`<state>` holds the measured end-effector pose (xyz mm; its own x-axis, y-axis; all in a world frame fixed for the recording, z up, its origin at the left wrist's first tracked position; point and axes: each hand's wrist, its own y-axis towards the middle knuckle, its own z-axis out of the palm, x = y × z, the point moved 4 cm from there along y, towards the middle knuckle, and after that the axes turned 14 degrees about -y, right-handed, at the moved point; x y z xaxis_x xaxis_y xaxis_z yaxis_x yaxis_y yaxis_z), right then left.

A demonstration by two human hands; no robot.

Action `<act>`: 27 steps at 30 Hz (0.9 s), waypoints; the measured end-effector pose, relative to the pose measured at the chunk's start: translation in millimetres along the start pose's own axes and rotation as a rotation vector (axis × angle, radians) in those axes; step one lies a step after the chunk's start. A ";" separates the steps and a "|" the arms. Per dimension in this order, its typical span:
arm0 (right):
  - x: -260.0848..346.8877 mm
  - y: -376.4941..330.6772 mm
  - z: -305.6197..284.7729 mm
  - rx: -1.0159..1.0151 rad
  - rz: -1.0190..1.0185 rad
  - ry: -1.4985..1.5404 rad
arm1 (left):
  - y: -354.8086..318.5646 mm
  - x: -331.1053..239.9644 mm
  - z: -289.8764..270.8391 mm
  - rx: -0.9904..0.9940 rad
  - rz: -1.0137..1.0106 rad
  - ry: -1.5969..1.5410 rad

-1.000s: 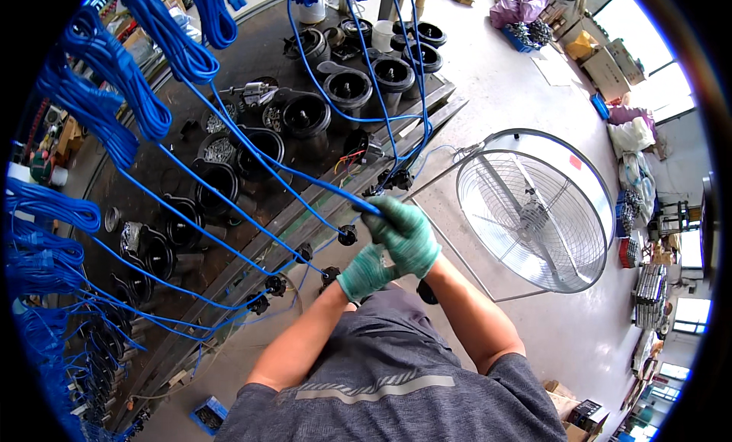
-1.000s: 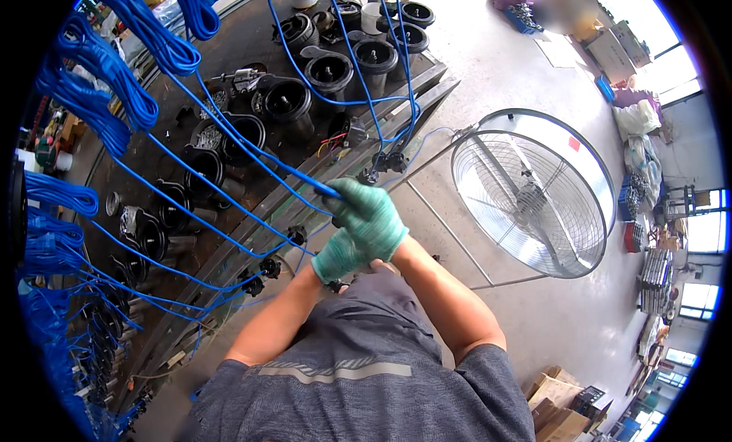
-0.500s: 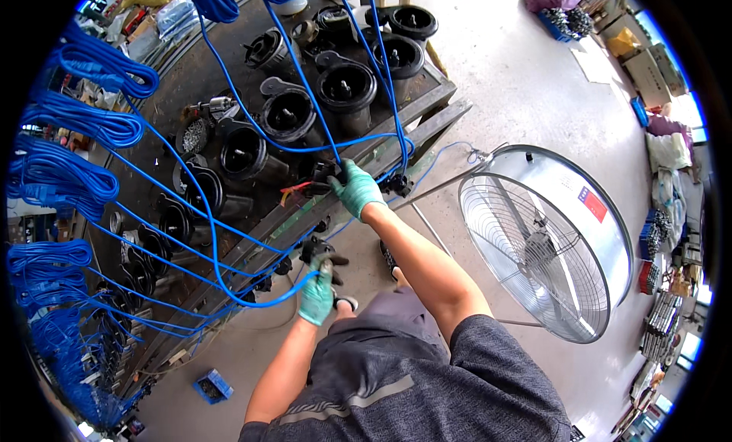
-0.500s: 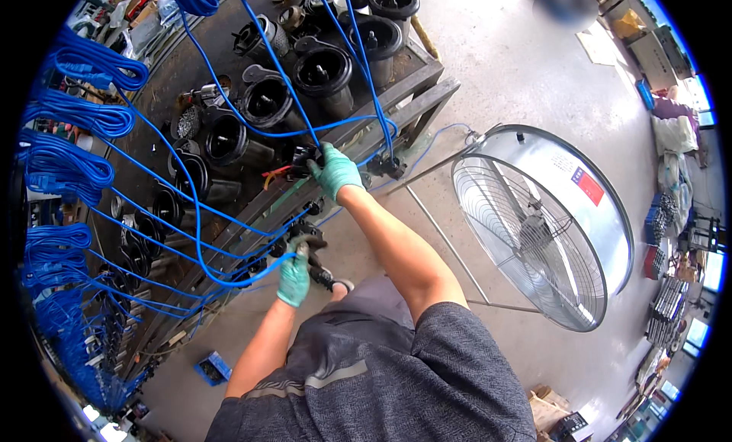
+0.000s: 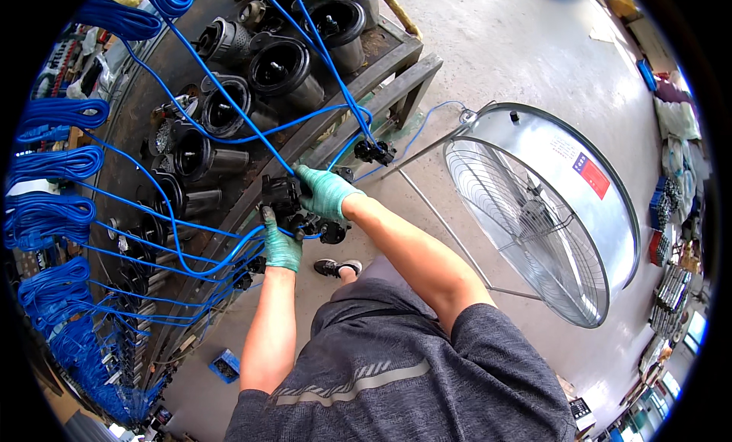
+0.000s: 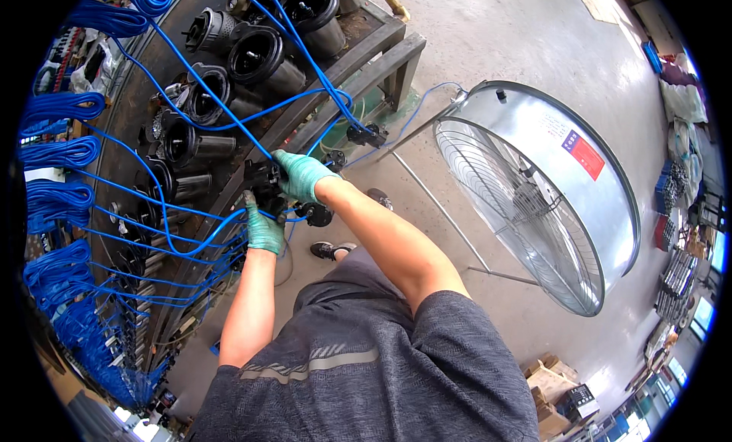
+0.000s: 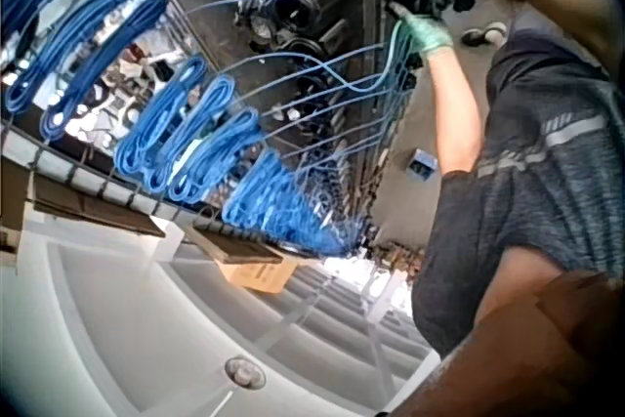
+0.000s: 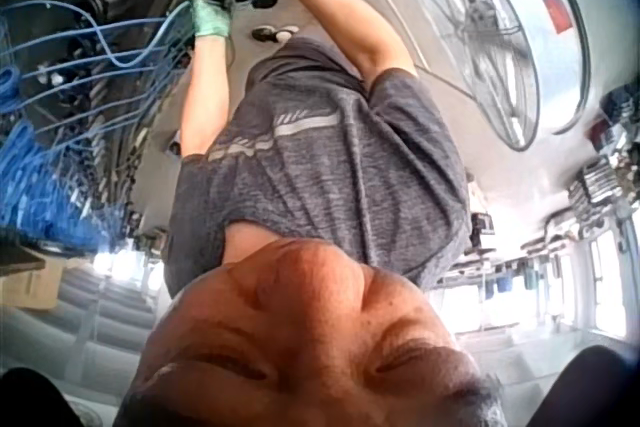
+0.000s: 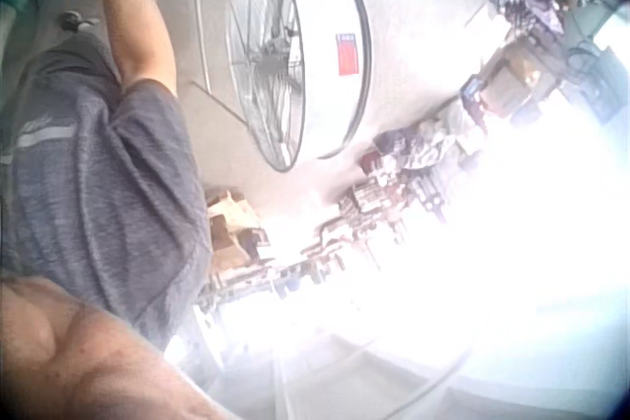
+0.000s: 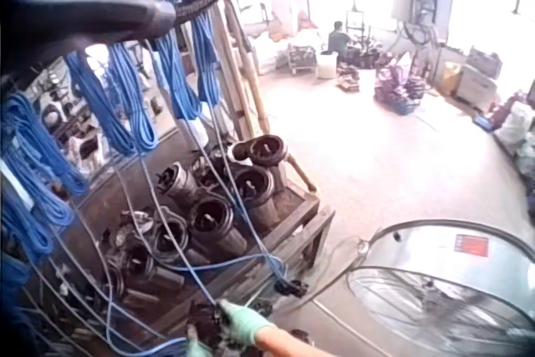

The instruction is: The person carries a blue bin of metal rings to a workstation and places it on the floor. They then pick up the rings and place them into cylindrical metal containers arranged on a long rack. The person repeats this process, picking up rings from the bin and placing them into the containers.

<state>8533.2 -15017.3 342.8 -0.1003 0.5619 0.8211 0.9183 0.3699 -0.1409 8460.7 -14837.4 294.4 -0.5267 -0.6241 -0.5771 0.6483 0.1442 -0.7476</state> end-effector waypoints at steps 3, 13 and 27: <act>-3.1 -8.0 3.3 0.076 -0.039 0.014 | 0.3 2.5 -2.9 -0.025 0.024 -0.034; -43.9 -30.9 2.6 -0.174 0.185 0.312 | -48.8 28.2 -49.2 -0.296 0.141 0.031; -119.2 73.9 -62.9 -0.609 0.479 -0.048 | -67.9 95.2 -285.1 -0.560 -0.053 0.403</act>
<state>8637.1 -15103.5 269.3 0.3574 0.5944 0.7204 0.9127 -0.3857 -0.1346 8209.7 -14687.7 196.6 -0.7835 -0.3228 -0.5310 0.2914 0.5639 -0.7728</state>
